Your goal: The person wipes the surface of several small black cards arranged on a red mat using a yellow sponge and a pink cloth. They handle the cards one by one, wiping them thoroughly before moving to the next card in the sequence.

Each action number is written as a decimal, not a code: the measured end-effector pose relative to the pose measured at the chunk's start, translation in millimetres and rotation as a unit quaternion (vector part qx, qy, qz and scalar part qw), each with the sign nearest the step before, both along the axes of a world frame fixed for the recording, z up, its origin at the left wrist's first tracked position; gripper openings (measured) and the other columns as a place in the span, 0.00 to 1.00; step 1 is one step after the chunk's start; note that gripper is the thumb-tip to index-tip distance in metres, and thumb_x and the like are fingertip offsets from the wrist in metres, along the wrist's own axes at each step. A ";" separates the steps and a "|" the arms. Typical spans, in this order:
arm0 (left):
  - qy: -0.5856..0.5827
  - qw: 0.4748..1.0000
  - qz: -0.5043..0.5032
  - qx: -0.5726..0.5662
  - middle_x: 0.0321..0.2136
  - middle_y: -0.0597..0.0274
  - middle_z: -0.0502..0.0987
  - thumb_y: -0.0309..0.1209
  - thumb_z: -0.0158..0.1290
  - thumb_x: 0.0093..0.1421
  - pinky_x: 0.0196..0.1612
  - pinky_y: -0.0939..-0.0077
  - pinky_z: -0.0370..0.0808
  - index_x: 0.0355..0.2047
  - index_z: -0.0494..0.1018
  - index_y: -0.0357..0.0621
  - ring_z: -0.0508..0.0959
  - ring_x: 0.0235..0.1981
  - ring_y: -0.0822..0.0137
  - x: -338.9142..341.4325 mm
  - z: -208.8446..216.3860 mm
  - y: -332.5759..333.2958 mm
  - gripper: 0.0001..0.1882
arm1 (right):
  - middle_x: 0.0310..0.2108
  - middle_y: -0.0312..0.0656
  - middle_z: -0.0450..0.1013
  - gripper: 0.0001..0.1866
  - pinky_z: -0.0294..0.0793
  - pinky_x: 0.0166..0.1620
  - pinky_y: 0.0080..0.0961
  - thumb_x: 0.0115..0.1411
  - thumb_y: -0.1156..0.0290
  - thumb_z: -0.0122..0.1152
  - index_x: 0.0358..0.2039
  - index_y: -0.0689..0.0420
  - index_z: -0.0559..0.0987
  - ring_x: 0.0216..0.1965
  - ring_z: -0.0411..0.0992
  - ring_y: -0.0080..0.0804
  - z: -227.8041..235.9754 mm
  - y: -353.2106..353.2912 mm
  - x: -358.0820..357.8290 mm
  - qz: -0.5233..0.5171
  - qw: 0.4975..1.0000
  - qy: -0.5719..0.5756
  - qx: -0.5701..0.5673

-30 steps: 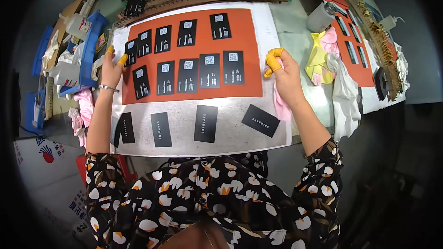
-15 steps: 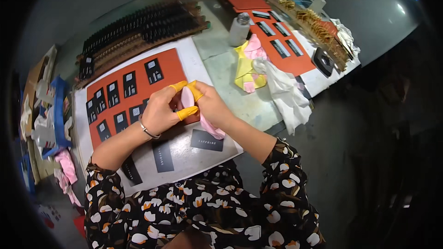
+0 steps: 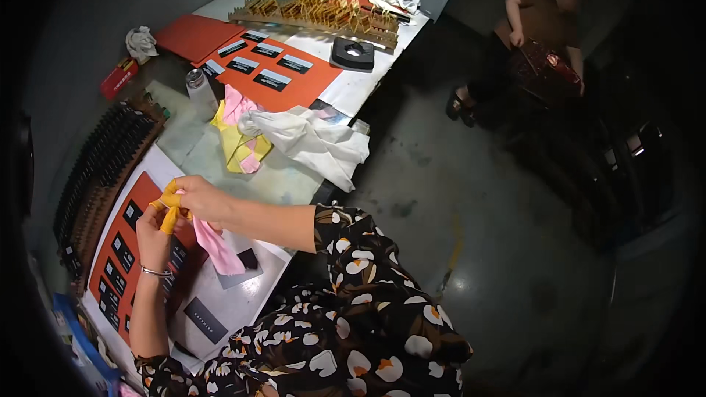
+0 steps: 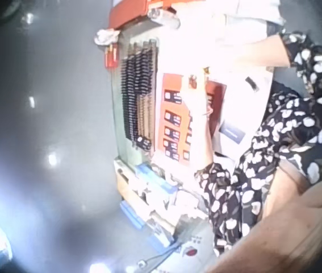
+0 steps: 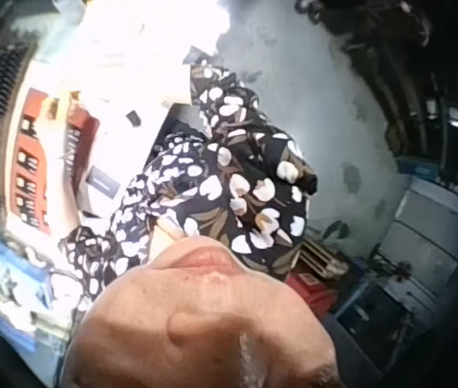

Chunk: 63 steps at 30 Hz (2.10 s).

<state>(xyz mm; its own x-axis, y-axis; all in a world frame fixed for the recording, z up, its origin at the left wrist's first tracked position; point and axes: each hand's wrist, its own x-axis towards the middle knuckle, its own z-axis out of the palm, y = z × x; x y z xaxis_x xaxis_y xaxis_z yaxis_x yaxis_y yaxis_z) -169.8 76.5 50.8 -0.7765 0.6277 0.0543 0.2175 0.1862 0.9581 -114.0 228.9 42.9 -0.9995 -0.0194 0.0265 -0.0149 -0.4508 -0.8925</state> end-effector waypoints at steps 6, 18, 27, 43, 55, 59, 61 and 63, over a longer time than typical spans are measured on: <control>0.126 0.987 -0.008 -0.100 0.40 0.53 0.73 0.31 0.60 0.48 0.41 0.72 0.72 0.52 0.62 0.35 0.76 0.36 0.64 25.5 13.2 -42.5 0.32 | 0.27 0.34 0.71 0.06 0.67 0.30 0.16 0.57 0.72 0.53 0.35 0.57 0.73 0.26 0.68 0.21 44.0 79.6 -11.1 -0.137 0.953 0.055 0.265; 0.286 0.922 0.130 -0.226 0.37 0.51 0.74 0.29 0.59 0.46 0.44 0.65 0.69 0.45 0.69 0.37 0.73 0.40 0.52 64.9 -14.9 -156.0 0.25 | 0.29 0.46 0.75 0.11 0.72 0.37 0.41 0.51 0.63 0.55 0.34 0.50 0.76 0.35 0.73 0.45 78.4 170.9 -158.7 -0.193 0.434 0.113 0.873; 0.254 0.919 0.158 -0.258 0.40 0.53 0.73 0.29 0.57 0.48 0.46 0.67 0.66 0.46 0.69 0.39 0.71 0.40 0.54 94.6 -13.0 -182.8 0.23 | 0.33 0.50 0.73 0.14 0.69 0.39 0.40 0.55 0.63 0.51 0.39 0.55 0.74 0.38 0.70 0.51 65.9 170.2 -174.0 -0.121 0.481 0.138 0.857; 0.308 0.871 0.207 -0.322 0.48 0.52 0.65 0.41 0.64 0.41 0.53 0.65 0.62 0.51 0.64 0.40 0.65 0.49 0.53 66.5 -50.3 -314.6 0.38 | 0.28 0.34 0.70 0.08 0.66 0.32 0.17 0.56 0.73 0.54 0.34 0.63 0.74 0.28 0.67 0.18 34.4 -99.7 -65.4 0.148 0.824 0.197 0.511; 0.341 0.877 0.166 -0.294 0.48 0.55 0.65 0.28 0.53 0.51 0.52 0.64 0.62 0.49 0.67 0.44 0.65 0.49 0.55 60.5 -61.1 -352.9 0.23 | 0.27 0.50 0.73 0.12 0.68 0.31 0.36 0.51 0.66 0.61 0.29 0.63 0.74 0.29 0.72 0.46 -23.6 -292.7 -41.8 0.225 0.757 0.221 0.572; 0.367 0.871 0.157 -0.285 0.46 0.58 0.65 0.29 0.51 0.53 0.51 0.66 0.62 0.49 0.68 0.45 0.64 0.48 0.58 48.2 -71.1 -356.0 0.21 | 0.26 0.48 0.73 0.10 0.68 0.28 0.39 0.52 0.67 0.58 0.27 0.61 0.73 0.26 0.72 0.47 -41.6 -302.7 -41.2 0.179 0.717 0.285 0.611; 0.372 0.872 0.143 -0.285 0.44 0.57 0.65 0.28 0.51 0.53 0.51 0.66 0.62 0.51 0.67 0.46 0.65 0.46 0.57 41.4 -70.5 -356.8 0.23 | 0.25 0.48 0.73 0.09 0.68 0.28 0.39 0.52 0.67 0.58 0.27 0.60 0.73 0.26 0.72 0.47 -44.3 -305.9 -41.0 0.175 0.698 0.286 0.633; 0.385 0.863 0.143 -0.295 0.42 0.59 0.65 0.29 0.51 0.53 0.49 0.68 0.63 0.49 0.69 0.48 0.65 0.45 0.60 37.5 -73.2 -356.6 0.21 | 0.26 0.47 0.73 0.08 0.69 0.28 0.40 0.52 0.67 0.58 0.27 0.59 0.73 0.25 0.72 0.47 -41.3 -309.1 -39.3 0.171 0.691 0.279 0.644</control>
